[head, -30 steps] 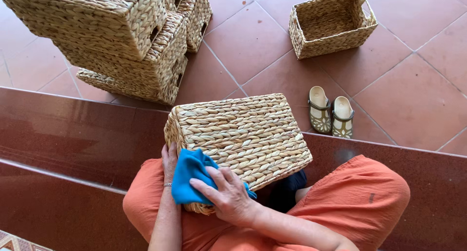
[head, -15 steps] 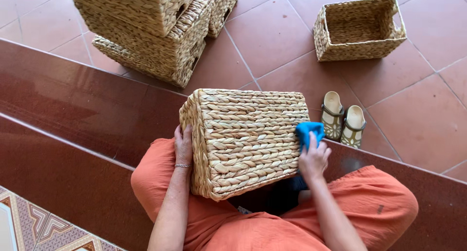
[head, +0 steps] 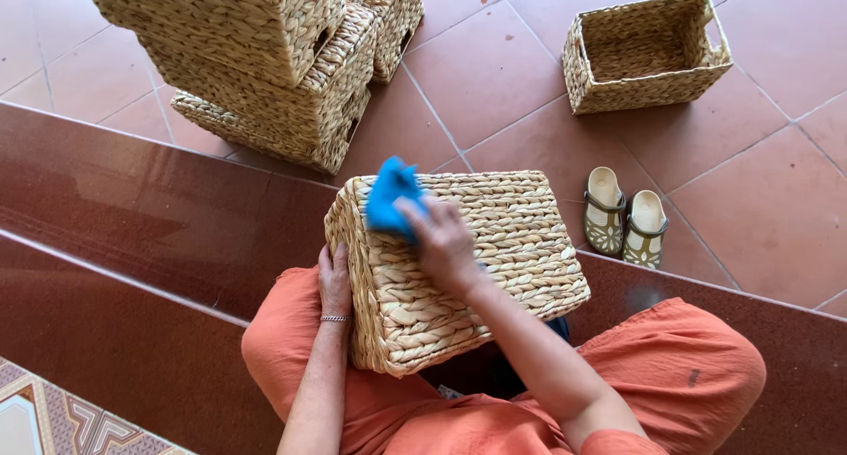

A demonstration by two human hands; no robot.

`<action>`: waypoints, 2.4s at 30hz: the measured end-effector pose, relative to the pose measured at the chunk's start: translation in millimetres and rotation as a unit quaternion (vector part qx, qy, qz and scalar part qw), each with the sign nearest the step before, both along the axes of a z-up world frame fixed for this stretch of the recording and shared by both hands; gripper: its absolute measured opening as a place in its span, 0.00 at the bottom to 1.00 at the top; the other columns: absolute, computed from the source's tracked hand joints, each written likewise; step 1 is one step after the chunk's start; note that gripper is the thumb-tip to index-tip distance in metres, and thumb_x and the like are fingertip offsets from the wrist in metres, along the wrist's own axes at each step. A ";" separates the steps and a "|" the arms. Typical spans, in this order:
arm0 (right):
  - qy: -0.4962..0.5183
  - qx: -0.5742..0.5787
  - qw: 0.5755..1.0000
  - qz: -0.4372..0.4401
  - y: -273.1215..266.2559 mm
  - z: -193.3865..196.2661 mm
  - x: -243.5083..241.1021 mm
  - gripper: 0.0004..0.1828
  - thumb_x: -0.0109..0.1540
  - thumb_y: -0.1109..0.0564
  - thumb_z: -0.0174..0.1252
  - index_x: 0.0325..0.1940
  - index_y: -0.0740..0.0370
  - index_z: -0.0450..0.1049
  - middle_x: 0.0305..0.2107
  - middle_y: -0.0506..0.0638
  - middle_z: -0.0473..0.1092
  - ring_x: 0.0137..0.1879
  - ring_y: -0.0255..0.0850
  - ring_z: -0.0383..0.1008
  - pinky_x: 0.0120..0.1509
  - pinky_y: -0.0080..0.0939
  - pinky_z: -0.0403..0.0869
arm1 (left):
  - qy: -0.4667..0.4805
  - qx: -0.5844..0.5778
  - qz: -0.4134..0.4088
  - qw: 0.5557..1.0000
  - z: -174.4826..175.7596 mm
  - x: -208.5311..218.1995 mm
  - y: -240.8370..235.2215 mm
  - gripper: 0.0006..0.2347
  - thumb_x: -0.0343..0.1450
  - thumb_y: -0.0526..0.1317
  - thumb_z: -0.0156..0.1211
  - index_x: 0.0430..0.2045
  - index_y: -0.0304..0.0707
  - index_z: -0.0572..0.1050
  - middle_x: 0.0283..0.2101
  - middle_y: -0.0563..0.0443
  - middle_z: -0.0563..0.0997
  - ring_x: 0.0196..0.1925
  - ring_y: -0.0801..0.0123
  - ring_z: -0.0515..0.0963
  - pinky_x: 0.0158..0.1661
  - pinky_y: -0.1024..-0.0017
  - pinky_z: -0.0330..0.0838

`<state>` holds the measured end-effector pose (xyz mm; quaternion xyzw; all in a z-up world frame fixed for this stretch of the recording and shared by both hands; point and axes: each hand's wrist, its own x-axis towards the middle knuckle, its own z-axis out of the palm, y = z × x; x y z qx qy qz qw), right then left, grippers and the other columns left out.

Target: The person sits on the floor and wipes the exterior and interior surfaces of a woven basket using a blue cloth. They rotate the basket to clean all sides and then place it aside before picking up another basket to repeat the process.

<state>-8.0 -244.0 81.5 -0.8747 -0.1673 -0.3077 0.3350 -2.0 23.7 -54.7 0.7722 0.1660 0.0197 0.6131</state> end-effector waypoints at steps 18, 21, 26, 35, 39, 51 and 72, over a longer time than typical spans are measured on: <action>0.161 0.051 0.983 -0.071 -22.6 -4.7 -125.6 0.37 0.51 0.71 0.53 0.67 0.58 0.68 0.49 0.62 0.69 0.55 0.61 0.68 0.58 0.57 0.72 | 0.033 -0.025 0.033 0.999 12.5 5.6 -2.8 0.32 0.73 0.54 0.55 0.65 0.25 0.61 0.60 0.36 0.74 0.60 0.60 0.74 0.58 0.68 0.67; 0.081 0.050 0.995 0.035 13.7 36.4 -136.7 0.33 0.53 0.69 0.57 0.63 0.56 0.72 0.53 0.61 0.68 0.54 0.59 0.70 0.59 0.55 0.72 | 0.028 -0.006 0.037 0.999 6.5 7.5 2.8 0.31 0.73 0.54 0.55 0.64 0.25 0.62 0.60 0.36 0.75 0.59 0.59 0.74 0.58 0.67 0.68; 0.086 -0.001 0.996 0.020 -41.7 -16.7 -129.1 0.32 0.55 0.69 0.54 0.65 0.56 0.70 0.53 0.61 0.69 0.56 0.59 0.71 0.61 0.56 0.72 | 0.019 0.012 0.030 0.999 -1.0 12.1 7.2 0.31 0.74 0.53 0.56 0.65 0.24 0.61 0.61 0.36 0.74 0.60 0.60 0.74 0.59 0.68 0.67; 0.324 -0.064 0.839 -0.432 -182.3 -169.9 -127.3 0.31 0.63 0.50 0.61 0.71 0.47 0.67 0.47 0.63 0.68 0.54 0.63 0.65 0.58 0.60 0.69 | 0.023 -0.061 0.003 0.998 8.5 12.3 -1.6 0.33 0.73 0.55 0.59 0.66 0.27 0.60 0.57 0.39 0.76 0.55 0.66 0.76 0.54 0.71 0.71; 0.245 0.020 0.931 -0.271 -116.9 -109.8 -149.6 0.28 0.63 0.56 0.59 0.69 0.53 0.69 0.48 0.61 0.69 0.55 0.60 0.67 0.61 0.58 0.68 | 0.088 -0.096 -0.004 0.991 35.3 8.1 -8.2 0.33 0.71 0.52 0.60 0.68 0.34 0.58 0.56 0.38 0.76 0.52 0.65 0.76 0.51 0.68 0.72; 0.139 0.135 0.974 -0.116 -120.8 25.1 -90.2 0.26 0.63 0.65 0.59 0.67 0.61 0.68 0.53 0.62 0.71 0.60 0.58 0.71 0.67 0.51 0.67 | 0.045 -0.348 -0.189 0.917 97.3 -61.4 -80.3 0.27 0.75 0.47 0.51 0.70 0.35 0.60 0.67 0.48 0.73 0.66 0.69 0.74 0.63 0.70 0.68; 0.005 -0.094 0.995 -0.034 -141.7 97.4 -128.8 0.31 0.49 0.59 0.69 0.57 0.48 0.75 0.52 0.54 0.71 0.54 0.54 0.71 0.56 0.51 0.74 | 0.086 -0.396 -0.383 0.830 128.6 52.3 -161.7 0.13 0.75 0.45 0.60 0.42 0.33 0.78 0.38 0.54 0.84 0.36 0.78 0.82 0.37 0.76 0.79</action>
